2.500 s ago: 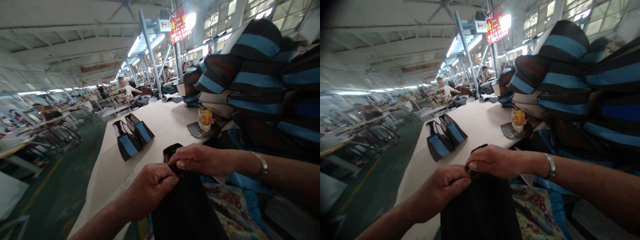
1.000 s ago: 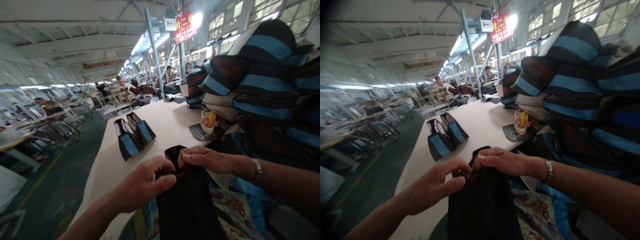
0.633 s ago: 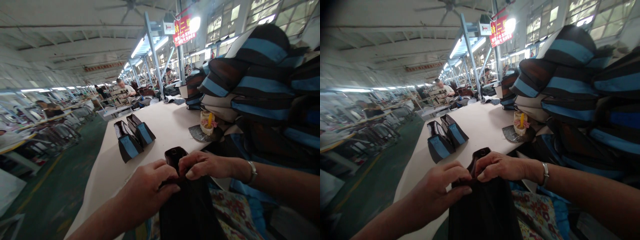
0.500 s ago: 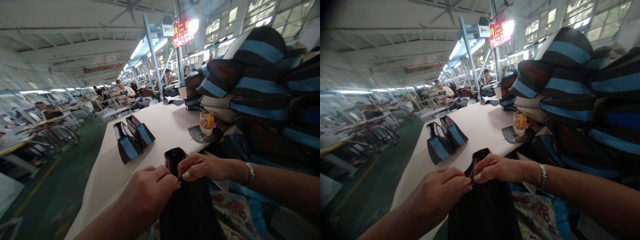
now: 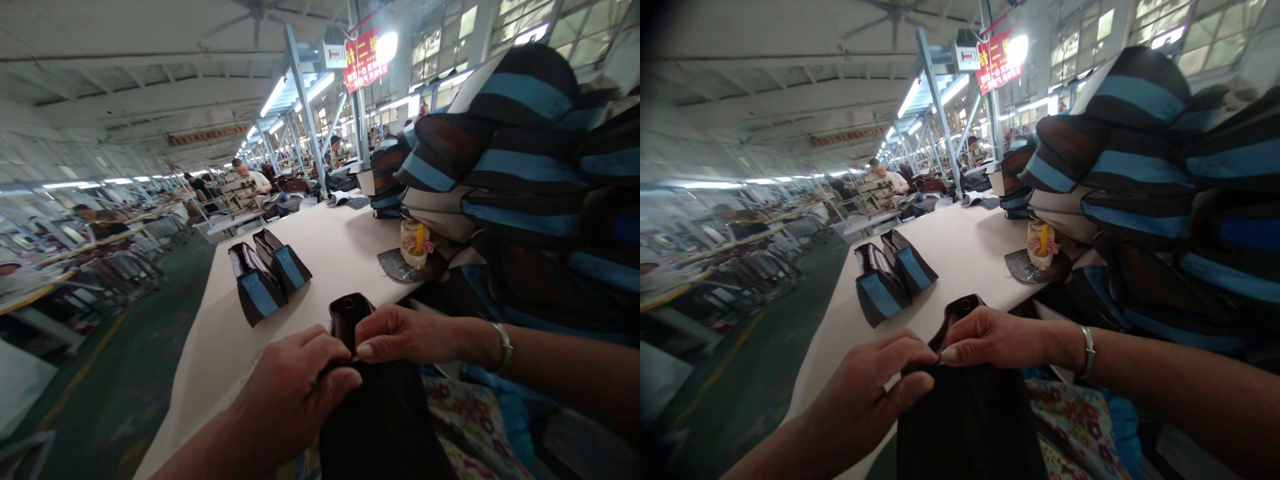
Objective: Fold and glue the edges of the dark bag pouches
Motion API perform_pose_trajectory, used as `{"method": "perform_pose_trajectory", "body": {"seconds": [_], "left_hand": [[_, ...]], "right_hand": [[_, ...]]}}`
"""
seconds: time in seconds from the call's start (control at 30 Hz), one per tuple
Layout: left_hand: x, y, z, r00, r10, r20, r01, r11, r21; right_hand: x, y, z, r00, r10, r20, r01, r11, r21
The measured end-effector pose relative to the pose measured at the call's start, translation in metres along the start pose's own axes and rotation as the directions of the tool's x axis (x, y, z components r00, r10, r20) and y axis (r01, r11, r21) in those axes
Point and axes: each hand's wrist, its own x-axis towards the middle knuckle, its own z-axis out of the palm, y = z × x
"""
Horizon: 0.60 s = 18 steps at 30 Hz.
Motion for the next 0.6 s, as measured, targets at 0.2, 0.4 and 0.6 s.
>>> {"method": "perform_pose_trajectory", "body": {"seconds": [0.2,0.4,0.6], "left_hand": [[0.009,0.001,-0.014,0.957,-0.164,0.238,0.212,0.958,-0.193],[0.009,-0.003,-0.013,0.915,-0.266,0.303,0.357,0.883,-0.304],[0.005,-0.005,0.005,0.941,-0.282,0.185,0.330,0.883,-0.333]], "right_hand": [[0.000,0.001,-0.002,1.000,-0.011,0.022,0.012,0.997,-0.073],[-0.001,0.004,-0.005,0.999,-0.018,0.037,0.022,0.993,-0.118],[0.000,0.013,0.003,0.996,-0.086,-0.013,0.084,0.988,-0.128]]}}
